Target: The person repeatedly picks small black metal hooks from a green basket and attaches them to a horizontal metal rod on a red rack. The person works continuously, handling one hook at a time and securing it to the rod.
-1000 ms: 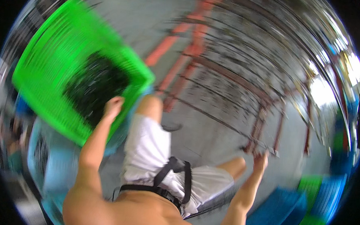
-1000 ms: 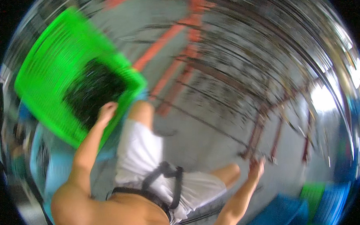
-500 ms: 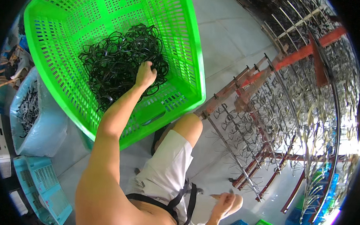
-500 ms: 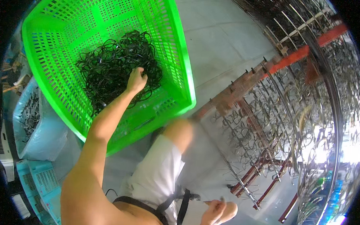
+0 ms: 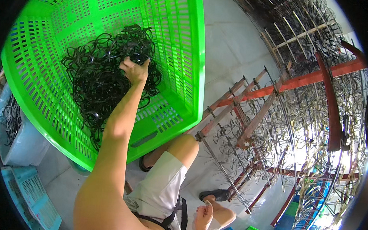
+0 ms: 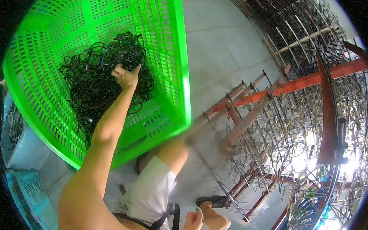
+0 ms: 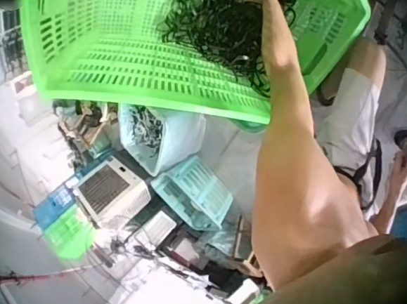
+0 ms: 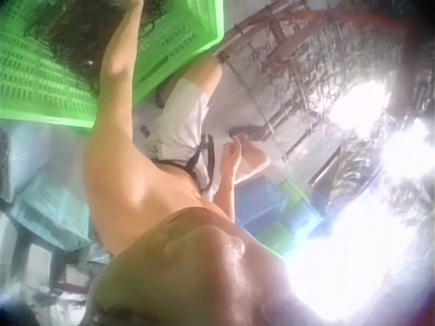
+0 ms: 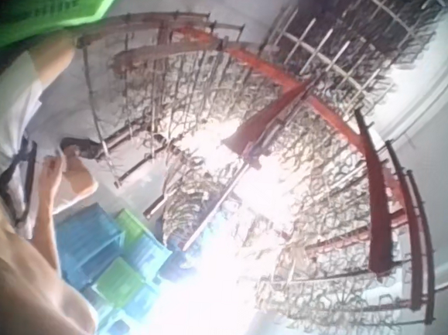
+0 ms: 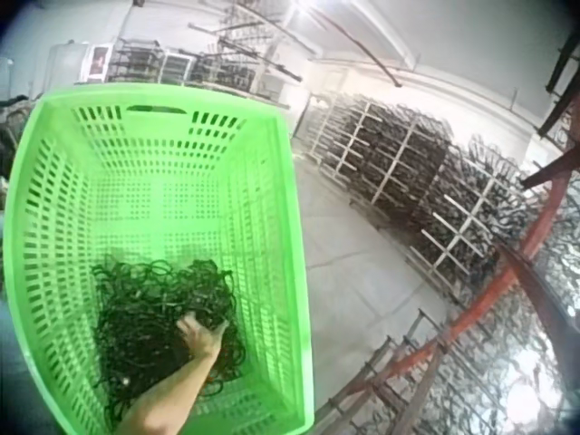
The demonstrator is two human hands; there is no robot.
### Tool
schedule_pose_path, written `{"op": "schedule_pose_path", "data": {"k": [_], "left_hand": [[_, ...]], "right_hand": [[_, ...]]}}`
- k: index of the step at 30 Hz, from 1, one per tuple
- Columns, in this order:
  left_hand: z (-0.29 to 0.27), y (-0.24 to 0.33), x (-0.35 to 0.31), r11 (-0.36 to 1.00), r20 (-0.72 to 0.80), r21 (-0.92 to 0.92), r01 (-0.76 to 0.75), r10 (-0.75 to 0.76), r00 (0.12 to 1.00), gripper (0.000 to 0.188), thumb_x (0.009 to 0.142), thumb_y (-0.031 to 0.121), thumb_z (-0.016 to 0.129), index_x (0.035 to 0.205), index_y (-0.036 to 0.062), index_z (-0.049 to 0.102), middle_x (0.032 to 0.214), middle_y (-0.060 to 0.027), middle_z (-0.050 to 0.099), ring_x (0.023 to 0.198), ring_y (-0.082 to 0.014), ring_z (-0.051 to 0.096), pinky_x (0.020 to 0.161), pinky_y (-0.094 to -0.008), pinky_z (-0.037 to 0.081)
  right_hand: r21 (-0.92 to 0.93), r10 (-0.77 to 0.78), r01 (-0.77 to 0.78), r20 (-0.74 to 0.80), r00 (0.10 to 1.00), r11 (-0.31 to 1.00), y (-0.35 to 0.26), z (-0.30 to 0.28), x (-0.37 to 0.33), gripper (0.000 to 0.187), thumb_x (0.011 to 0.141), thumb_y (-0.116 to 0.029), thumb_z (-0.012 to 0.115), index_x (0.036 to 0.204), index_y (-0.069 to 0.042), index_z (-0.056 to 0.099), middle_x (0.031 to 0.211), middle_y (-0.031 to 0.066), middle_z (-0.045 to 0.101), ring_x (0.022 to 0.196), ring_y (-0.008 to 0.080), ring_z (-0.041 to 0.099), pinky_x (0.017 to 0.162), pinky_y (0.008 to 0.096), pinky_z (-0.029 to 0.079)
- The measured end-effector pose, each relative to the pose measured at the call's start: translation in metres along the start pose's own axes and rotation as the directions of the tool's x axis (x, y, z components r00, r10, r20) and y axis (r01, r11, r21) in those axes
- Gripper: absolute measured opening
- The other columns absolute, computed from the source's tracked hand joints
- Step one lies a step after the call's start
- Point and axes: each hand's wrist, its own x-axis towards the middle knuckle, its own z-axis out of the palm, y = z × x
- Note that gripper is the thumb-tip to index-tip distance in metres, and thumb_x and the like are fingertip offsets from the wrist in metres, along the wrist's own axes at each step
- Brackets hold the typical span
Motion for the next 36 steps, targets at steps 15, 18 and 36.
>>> {"op": "schedule_pose_path", "data": {"k": [15,18,36], "left_hand": [[0.002,-0.029,0.007,0.891,0.132,0.194,0.410,-0.438,0.889,0.094,0.062,0.043,0.080,0.126,0.0008,0.026,0.125,-0.0211,0.036,0.114,-0.0397,0.039,0.096,-0.0454,0.036],[0.003,-0.010,-0.005,0.917,0.159,0.320,0.238,-0.299,0.941,0.094,0.064,0.042,0.079,0.130,0.0047,0.023,0.132,-0.0202,0.033,0.118,-0.0412,0.037,0.098,-0.0502,0.032],[0.022,-0.026,0.013,0.967,0.057,0.051,-0.249,0.246,0.968,0.087,0.073,0.032,0.075,0.134,0.0057,0.019,0.125,-0.0257,0.038,0.102,-0.0420,0.051,0.073,-0.0495,0.049]], "right_hand": [[-0.066,0.037,-0.030,0.109,0.993,0.997,0.020,0.011,0.035,0.016,0.085,-0.011,0.054,0.094,0.002,0.052,0.069,0.0035,0.058,0.061,0.0095,0.055,0.058,0.0227,0.045],[-0.057,0.025,-0.017,0.145,0.989,0.998,0.012,0.018,0.040,0.020,0.085,-0.012,0.053,0.098,0.002,0.053,0.069,0.0040,0.059,0.061,0.0102,0.055,0.058,0.0229,0.045],[-0.118,0.015,0.005,0.171,0.985,0.993,-0.012,0.033,0.050,0.017,0.084,-0.016,0.057,0.086,0.001,0.053,0.069,0.0110,0.060,0.061,0.0193,0.059,0.057,0.0305,0.046]]}}
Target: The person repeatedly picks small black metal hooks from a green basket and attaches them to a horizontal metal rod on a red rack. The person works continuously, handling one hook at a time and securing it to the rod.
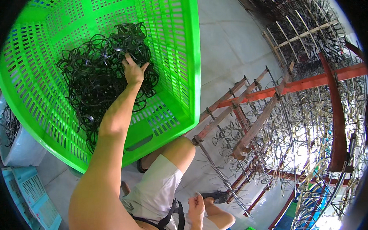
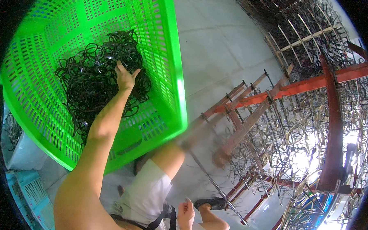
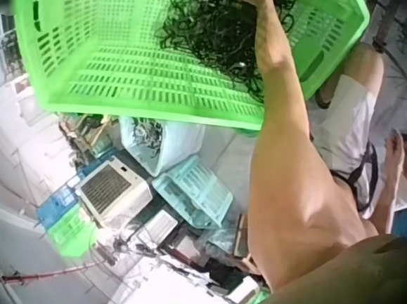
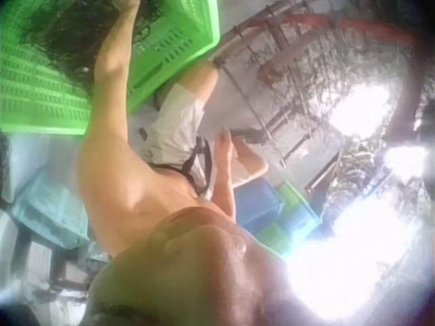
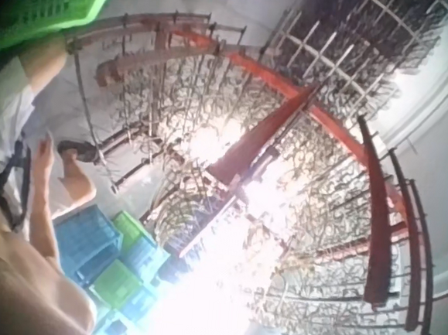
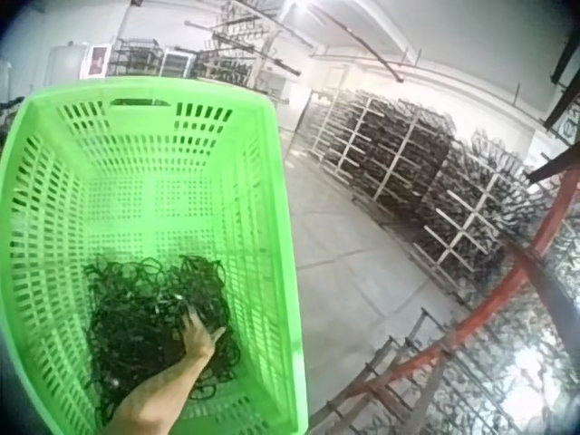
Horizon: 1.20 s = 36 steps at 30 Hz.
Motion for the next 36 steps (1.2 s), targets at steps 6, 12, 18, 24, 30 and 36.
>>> {"op": "schedule_pose_path", "data": {"k": [6,12,18,24,30,36], "left_hand": [[-0.019,-0.005,0.013,0.988,0.226,-0.052,0.148,-0.132,0.965,0.058,0.076,0.012,0.068,0.122,0.0077,0.034,0.113,-0.0230,0.053,0.100,-0.0420,0.054,0.084,-0.0475,0.044],[-0.014,-0.013,0.026,0.961,0.208,-0.092,0.259,-0.236,0.949,0.048,0.077,0.016,0.065,0.116,0.0109,0.039,0.104,-0.0198,0.060,0.094,-0.0404,0.057,0.080,-0.0467,0.045],[-0.092,0.021,0.022,0.986,0.129,-0.091,0.139,-0.127,0.984,0.037,0.079,0.017,0.063,0.110,0.0065,0.045,0.098,-0.0200,0.062,0.090,-0.0405,0.059,0.075,-0.0458,0.046],[-0.191,0.059,-0.029,0.989,0.035,-0.143,-0.041,0.046,0.998,0.027,0.081,0.019,0.060,0.102,0.0048,0.050,0.087,-0.0212,0.063,0.085,-0.0409,0.060,0.073,-0.0435,0.046],[-0.197,0.005,-0.075,0.999,0.255,0.049,-0.021,0.008,0.967,0.022,0.078,0.016,0.059,0.094,0.0027,0.050,0.082,-0.0200,0.062,0.082,-0.0403,0.060,0.071,-0.0449,0.046],[-0.212,0.040,-0.127,0.972,0.175,-0.221,-0.081,0.121,0.977,0.035,0.075,0.001,0.059,0.107,-0.0015,0.046,0.099,-0.0214,0.054,0.093,-0.0376,0.054,0.083,-0.0408,0.042]], "right_hand": [[-0.003,-0.028,0.028,-0.045,0.999,1.000,0.028,0.003,-0.012,0.018,0.084,-0.014,0.057,0.091,0.001,0.054,0.068,0.0117,0.060,0.060,0.0208,0.060,0.057,0.0311,0.047],[0.026,-0.034,0.034,-0.025,0.999,0.999,0.023,0.001,-0.013,0.020,0.083,-0.013,0.058,0.095,0.002,0.055,0.070,0.0127,0.061,0.059,0.0204,0.060,0.056,0.0297,0.048],[0.050,-0.088,0.089,-0.019,0.996,0.995,0.005,0.000,-0.010,0.018,0.083,-0.013,0.060,0.090,0.003,0.054,0.065,0.0105,0.057,0.058,0.0189,0.056,0.056,0.0286,0.046],[0.073,-0.201,0.195,0.080,0.976,0.978,-0.046,0.009,0.015,0.017,0.084,-0.014,0.056,0.093,0.001,0.056,0.071,0.0149,0.058,0.061,0.0247,0.056,0.060,0.0322,0.046],[0.310,-0.542,0.458,0.288,0.790,0.833,-0.150,0.068,0.031,0.029,0.086,-0.017,0.058,0.107,0.002,0.054,0.079,0.0082,0.060,0.072,0.0146,0.056,0.067,0.0269,0.045],[0.613,-0.446,0.194,0.289,0.847,0.766,-0.208,0.171,0.070,0.038,0.092,-0.033,0.048,0.101,0.002,0.054,0.083,0.0072,0.058,0.076,0.0135,0.054,0.066,0.0270,0.044]]}}
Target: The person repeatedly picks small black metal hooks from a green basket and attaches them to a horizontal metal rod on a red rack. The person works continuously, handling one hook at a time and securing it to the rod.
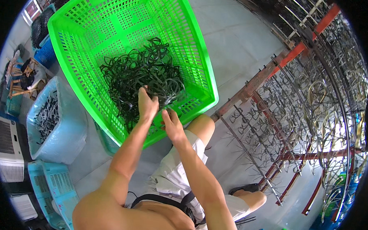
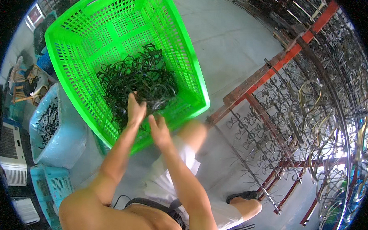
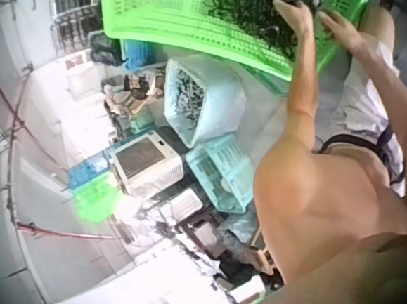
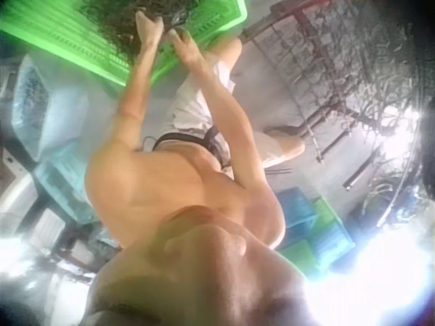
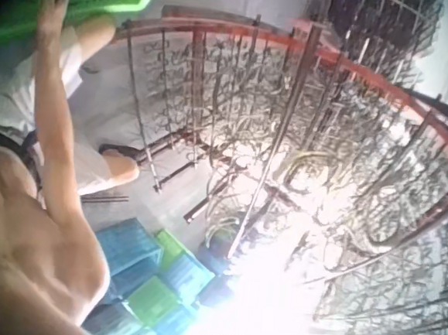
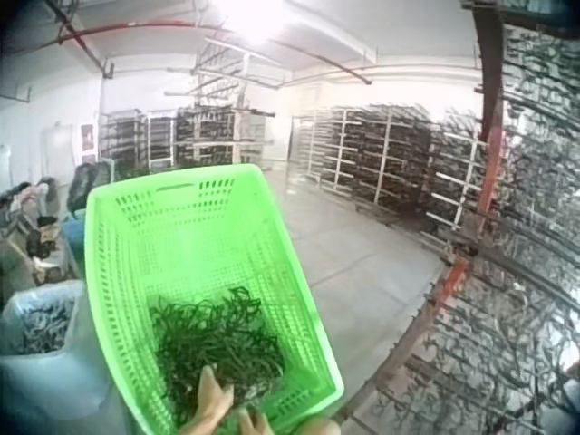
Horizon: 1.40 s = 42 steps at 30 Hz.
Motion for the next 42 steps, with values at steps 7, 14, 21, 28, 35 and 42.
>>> {"op": "schedule_pose_path", "data": {"k": [7,14,21,28,35,42], "left_hand": [[-0.019,-0.006,-0.027,0.671,0.462,-0.650,0.358,-0.026,0.887,0.044,0.081,0.000,0.061,0.121,0.0022,0.044,0.110,-0.0049,0.052,0.099,-0.0139,0.052,0.088,-0.0294,0.043],[-0.035,0.001,-0.023,0.684,0.498,-0.565,0.462,-0.164,0.852,0.023,0.083,0.016,0.064,0.101,0.0038,0.055,0.088,-0.0023,0.056,0.081,-0.0116,0.053,0.074,-0.0259,0.042],[-0.029,0.004,-0.025,0.970,0.153,-0.180,-0.165,0.193,0.969,0.023,0.076,0.012,0.068,0.094,0.0018,0.058,0.088,-0.0073,0.058,0.079,-0.0151,0.057,0.074,-0.0276,0.045],[-0.008,-0.020,-0.027,0.978,0.328,-0.185,0.093,-0.028,0.944,0.026,0.079,0.016,0.067,0.097,0.0005,0.059,0.091,-0.0077,0.059,0.083,-0.0163,0.055,0.078,-0.0297,0.045],[0.004,-0.044,-0.016,0.993,0.517,0.006,-0.116,0.096,0.850,0.029,0.077,0.004,0.057,0.105,-0.0004,0.051,0.102,-0.0086,0.048,0.089,-0.0190,0.050,0.083,-0.0310,0.041],[0.017,-0.020,-0.007,0.967,0.576,-0.176,0.185,-0.051,0.816,0.024,0.088,0.021,0.056,0.109,0.0081,0.055,0.088,0.0022,0.055,0.072,-0.0050,0.050,0.061,-0.0218,0.036]], "right_hand": [[-0.026,0.001,-0.004,-0.079,0.997,1.000,-0.013,0.003,0.019,0.037,0.093,-0.031,0.043,0.094,0.004,0.055,0.075,0.0111,0.059,0.066,0.0172,0.056,0.059,0.0304,0.044],[-0.267,-0.097,0.086,-0.030,0.995,0.960,-0.034,-0.020,0.018,0.038,0.091,-0.030,0.043,0.090,0.006,0.055,0.088,0.0329,0.057,0.086,0.0494,0.054,0.076,0.0495,0.044],[-0.461,-0.232,0.148,-0.131,0.964,0.875,-0.035,-0.046,0.016,0.039,0.092,-0.030,0.042,0.101,0.006,0.054,0.082,0.0291,0.059,0.081,0.0430,0.058,0.072,0.0453,0.045],[-0.085,-0.275,0.268,-0.479,0.834,0.960,-0.036,-0.166,-0.096,0.022,0.094,-0.021,0.048,0.105,-0.001,0.050,0.061,-0.0002,0.046,0.054,0.0066,0.044,0.048,0.0231,0.037],[-0.005,-0.094,0.419,-0.977,0.192,0.908,0.003,-0.337,-0.287,0.011,0.091,-0.016,0.055,0.086,-0.007,0.052,0.055,-0.0038,0.039,0.045,0.0053,0.036,0.043,0.0216,0.030],[-0.187,0.113,0.691,-0.924,-0.364,0.698,0.088,-0.471,-0.372,0.009,0.092,-0.016,0.052,0.093,-0.007,0.053,0.063,-0.0034,0.043,0.047,0.0051,0.038,0.042,0.0228,0.038]]}}
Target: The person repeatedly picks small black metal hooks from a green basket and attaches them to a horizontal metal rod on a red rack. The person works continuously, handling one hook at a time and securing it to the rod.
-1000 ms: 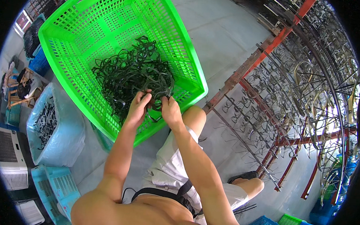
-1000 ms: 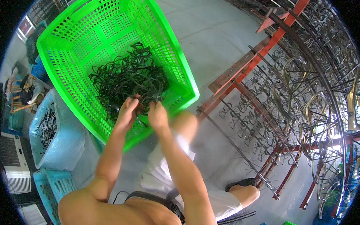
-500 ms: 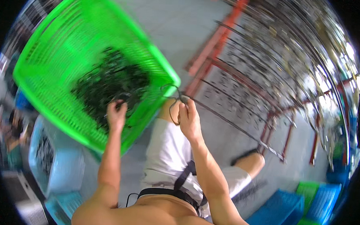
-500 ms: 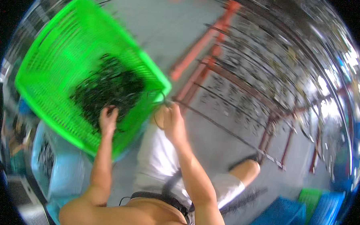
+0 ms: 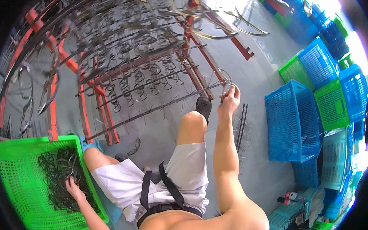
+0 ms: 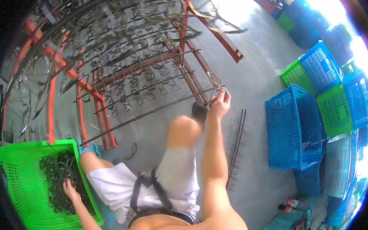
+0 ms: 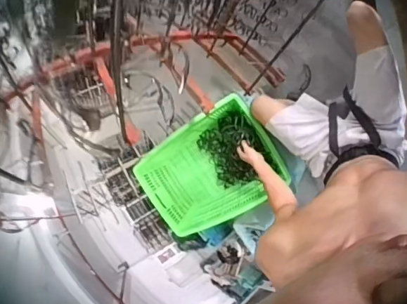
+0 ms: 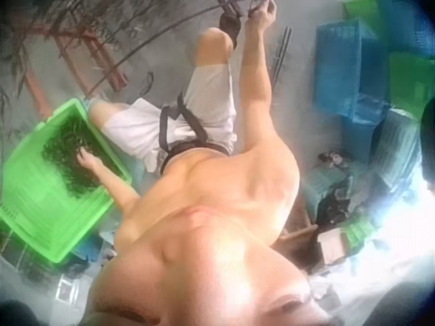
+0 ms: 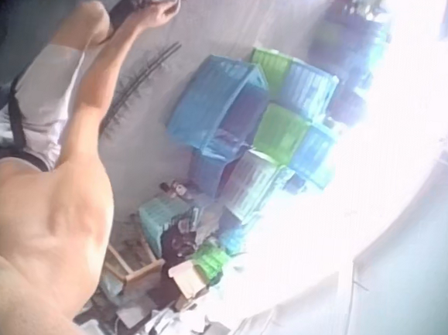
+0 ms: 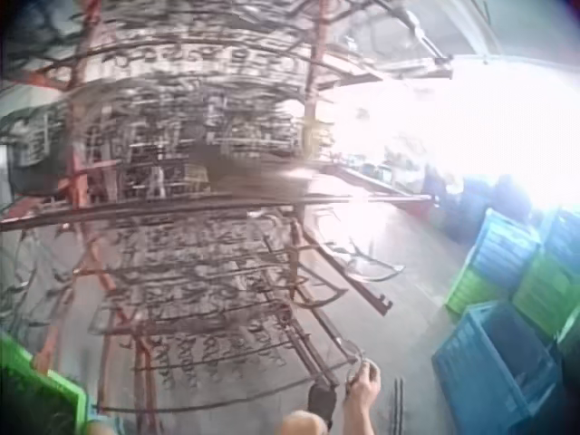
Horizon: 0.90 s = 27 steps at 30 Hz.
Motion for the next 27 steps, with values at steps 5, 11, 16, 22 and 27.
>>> {"op": "schedule_pose_path", "data": {"k": [5,11,16,22,27], "left_hand": [[0.000,0.016,-0.008,0.999,-0.072,0.027,0.038,-0.036,0.997,0.022,0.091,0.025,0.055,0.107,0.0107,0.057,0.087,0.0052,0.057,0.073,-0.0034,0.053,0.056,-0.0189,0.033],[0.005,0.032,-0.016,0.995,-0.051,0.099,-0.012,0.017,0.999,0.020,0.092,0.027,0.053,0.101,0.0095,0.057,0.083,0.0050,0.055,0.069,-0.0034,0.051,0.054,-0.0182,0.033],[0.011,0.039,-0.012,0.989,-0.040,0.150,-0.012,0.018,0.999,0.022,0.094,0.026,0.050,0.102,0.0073,0.057,0.084,0.0038,0.055,0.068,-0.0042,0.050,0.054,-0.0187,0.033],[0.021,0.045,-0.013,0.991,-0.041,0.132,-0.031,0.037,0.998,0.026,0.094,0.030,0.050,0.102,0.0058,0.057,0.081,0.0023,0.053,0.068,-0.0055,0.050,0.052,-0.0200,0.034],[0.025,0.046,-0.014,0.988,-0.043,0.153,-0.018,0.025,0.999,0.028,0.092,0.032,0.052,0.101,0.0060,0.057,0.075,0.0020,0.052,0.067,-0.0058,0.049,0.052,-0.0207,0.034]], "right_hand": [[-0.003,0.262,-0.262,0.095,0.961,0.965,0.018,0.015,0.017,0.012,0.090,-0.017,0.055,0.093,-0.005,0.055,0.058,-0.0025,0.043,0.044,0.0065,0.040,0.037,0.0221,0.034],[-0.038,0.321,-0.319,0.165,0.933,0.947,0.022,0.023,0.021,0.011,0.088,-0.014,0.055,0.090,-0.004,0.056,0.056,-0.0012,0.045,0.044,0.0079,0.041,0.040,0.0221,0.032],[-0.089,0.316,-0.307,0.133,0.939,0.948,0.022,0.025,0.024,0.010,0.088,-0.014,0.055,0.089,-0.004,0.055,0.057,-0.0012,0.046,0.044,0.0080,0.041,0.040,0.0221,0.032],[-0.048,0.334,-0.330,0.144,0.932,0.943,0.027,0.025,0.022,0.010,0.088,-0.014,0.055,0.089,-0.004,0.055,0.057,-0.0015,0.046,0.043,0.0076,0.041,0.040,0.0214,0.031],[0.050,0.301,-0.311,0.152,0.941,0.949,0.038,0.020,0.025,0.012,0.087,-0.012,0.056,0.094,-0.002,0.057,0.058,-0.0017,0.045,0.044,0.0073,0.039,0.040,0.0208,0.030]]}}
